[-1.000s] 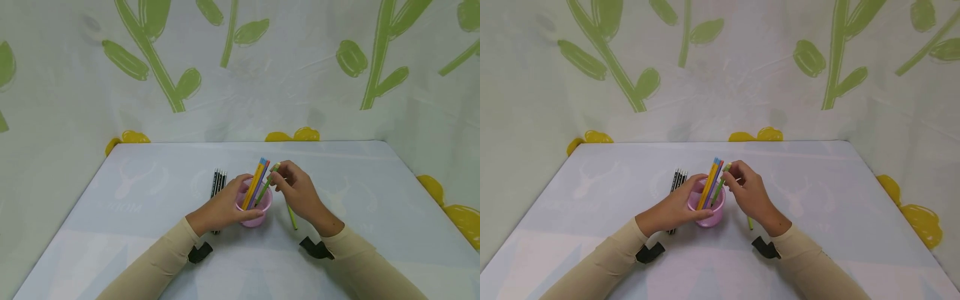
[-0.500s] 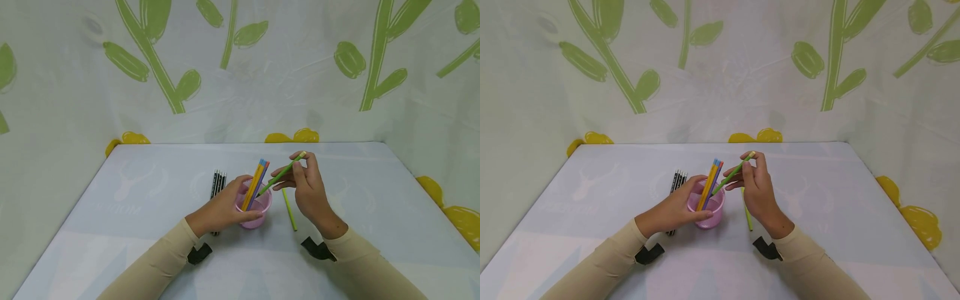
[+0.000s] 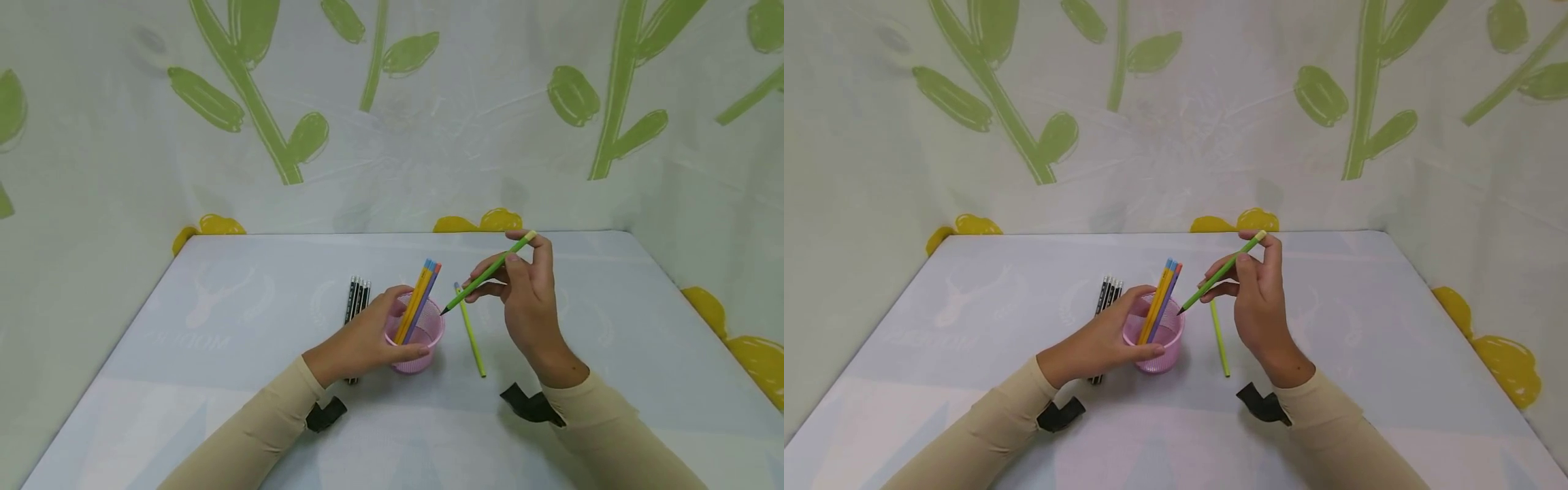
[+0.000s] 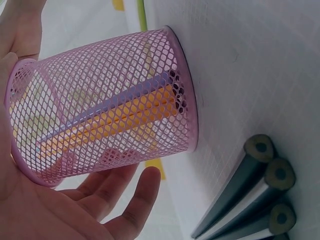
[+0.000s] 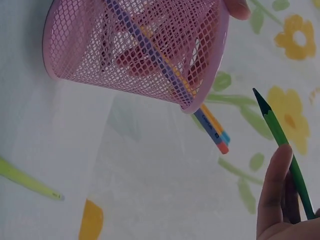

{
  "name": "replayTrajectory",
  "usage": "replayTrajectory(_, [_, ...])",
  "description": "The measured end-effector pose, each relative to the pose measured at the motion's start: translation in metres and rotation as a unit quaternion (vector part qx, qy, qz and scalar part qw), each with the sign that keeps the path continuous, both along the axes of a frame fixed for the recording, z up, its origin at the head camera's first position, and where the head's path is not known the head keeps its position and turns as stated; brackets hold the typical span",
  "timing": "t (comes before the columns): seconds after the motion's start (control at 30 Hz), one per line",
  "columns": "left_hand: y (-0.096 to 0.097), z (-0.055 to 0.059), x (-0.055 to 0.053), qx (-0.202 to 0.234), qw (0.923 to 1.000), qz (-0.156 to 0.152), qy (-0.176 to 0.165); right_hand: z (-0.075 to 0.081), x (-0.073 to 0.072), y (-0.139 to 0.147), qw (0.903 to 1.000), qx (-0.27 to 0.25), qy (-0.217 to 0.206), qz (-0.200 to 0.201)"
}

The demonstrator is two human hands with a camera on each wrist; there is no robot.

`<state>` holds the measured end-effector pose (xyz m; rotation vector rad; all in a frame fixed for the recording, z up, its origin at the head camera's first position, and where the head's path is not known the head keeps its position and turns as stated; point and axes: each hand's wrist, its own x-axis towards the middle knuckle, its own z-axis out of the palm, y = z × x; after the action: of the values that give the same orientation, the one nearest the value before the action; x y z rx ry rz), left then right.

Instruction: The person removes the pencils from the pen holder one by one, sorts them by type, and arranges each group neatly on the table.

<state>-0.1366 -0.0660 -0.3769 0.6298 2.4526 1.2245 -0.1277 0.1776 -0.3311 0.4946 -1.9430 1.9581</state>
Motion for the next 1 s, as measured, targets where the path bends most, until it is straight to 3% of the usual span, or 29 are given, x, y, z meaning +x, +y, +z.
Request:
replayTrajectory(0.23, [0.001,0.0,-0.002,0.002,1.0,-0.001,-0.002,0.002,-0.004,0.004,0.9992,0.015,-0.033,-0.019])
replayTrajectory(0.4, [0.001,0.0,-0.002,0.002,1.0,0.0,0.001,0.0,-0.01,0.008,0.9959,0.065,-0.051,-0.037])
replayTrajectory(0.6, [0.001,0.0,-0.002,0.003,1.0,-0.001,-0.001,-0.005,-0.018,0.016,0.9908,0.101,-0.089,-0.014])
replayTrajectory(0.8, [0.001,0.0,-0.002,-0.003,1.0,0.0,0.005,-0.013,-0.027,0.022,0.9816,0.122,-0.146,0.022])
replayTrajectory(1.0, [0.001,-0.001,-0.002,-0.007,0.9999,0.001,0.01,-0.024,-0.038,0.026,0.9624,0.167,-0.212,0.031])
